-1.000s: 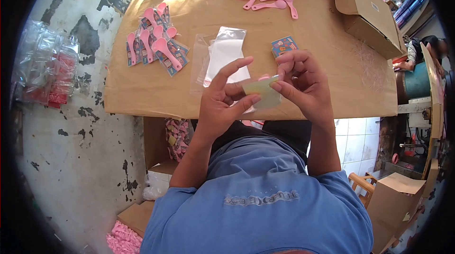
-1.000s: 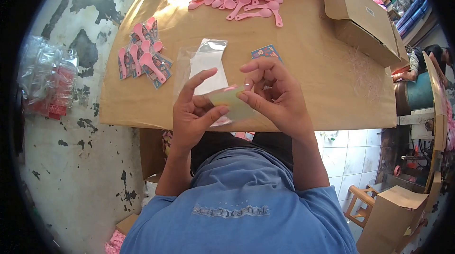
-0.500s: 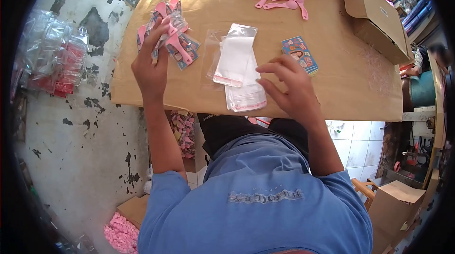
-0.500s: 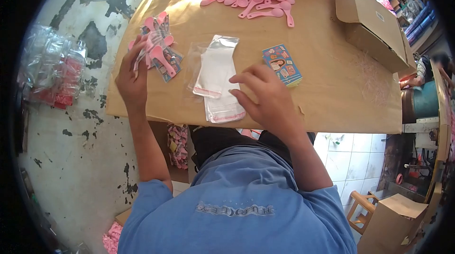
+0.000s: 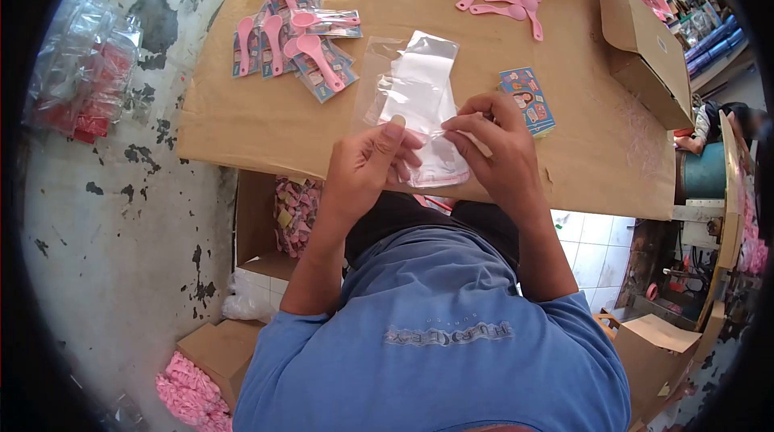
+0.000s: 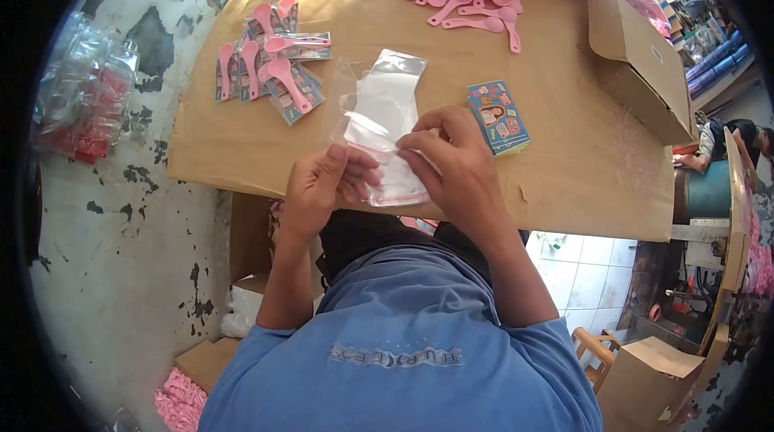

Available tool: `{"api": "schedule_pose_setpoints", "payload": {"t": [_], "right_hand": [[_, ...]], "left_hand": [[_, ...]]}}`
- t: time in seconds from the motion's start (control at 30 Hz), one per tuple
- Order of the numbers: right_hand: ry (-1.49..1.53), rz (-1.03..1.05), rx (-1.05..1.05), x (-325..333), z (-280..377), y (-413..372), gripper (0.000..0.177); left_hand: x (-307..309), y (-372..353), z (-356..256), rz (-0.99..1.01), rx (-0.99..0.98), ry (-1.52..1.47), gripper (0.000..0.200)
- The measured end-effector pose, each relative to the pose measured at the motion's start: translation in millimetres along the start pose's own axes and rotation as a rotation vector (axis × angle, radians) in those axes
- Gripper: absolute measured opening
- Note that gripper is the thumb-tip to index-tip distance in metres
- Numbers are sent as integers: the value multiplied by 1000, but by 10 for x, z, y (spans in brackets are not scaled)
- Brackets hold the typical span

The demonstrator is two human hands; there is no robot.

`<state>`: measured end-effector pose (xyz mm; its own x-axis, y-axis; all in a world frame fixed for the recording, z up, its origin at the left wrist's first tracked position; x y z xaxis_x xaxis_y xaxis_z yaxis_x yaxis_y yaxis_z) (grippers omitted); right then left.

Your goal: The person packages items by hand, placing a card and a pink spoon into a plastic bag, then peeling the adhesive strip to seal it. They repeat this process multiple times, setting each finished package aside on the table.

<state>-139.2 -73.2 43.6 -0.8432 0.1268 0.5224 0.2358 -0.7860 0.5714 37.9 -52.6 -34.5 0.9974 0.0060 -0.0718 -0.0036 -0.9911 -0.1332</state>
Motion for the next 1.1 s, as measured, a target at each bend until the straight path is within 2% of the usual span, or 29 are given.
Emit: {"api": "schedule_pose_setpoints", "payload": {"t": [0.1,0.17,0.2,0.27,0.37,0.4,0.5,0.6,0.7,0.9,1.1], "right_hand": [[12,39,96,69,295,-9,16],[44,107,86,41,404,-53,16],[78,114,68,65,372,-71,16],[153,129,37,93,301,-104,16],[194,95,-157,345,9,-97,19],[183,15,-237,467,-200,-97,24],[-233,-224,-304,927,-689,-107,29],[-390,-259,-490,1060,-1052,-202,34],[-194,-226,-632,960,-1333,-305,35],[23,-342,-710,968,-1489,-353,30],[-53,-377,-631,1023,-1548,-342,24]], "left_hand": [[-223,33,18,26,15,-134,44],[-289,47,31,34,78,-263,41],[-319,73,8,93,35,-190,33],[-330,95,50,58,66,-246,30],[-343,101,58,52,105,-325,28],[-352,101,57,56,116,-351,28],[-343,116,106,7,131,-482,29],[-401,116,55,-36,149,-560,30],[-428,131,70,-105,155,-570,29],[-367,179,191,-156,119,-643,24],[-467,156,81,-138,101,-771,19]]}}
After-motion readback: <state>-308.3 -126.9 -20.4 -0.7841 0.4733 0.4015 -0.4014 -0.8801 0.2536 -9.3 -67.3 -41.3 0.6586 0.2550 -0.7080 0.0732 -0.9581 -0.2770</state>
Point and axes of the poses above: each hand's wrist, its own y-axis towards the middle knuckle, its own x-axis out of the back of the hand, z = x × y, the point moved 10 cm from there along y, towards the middle knuckle, and after that the axes turned 8 degrees about -z, right-handed, at the moved point
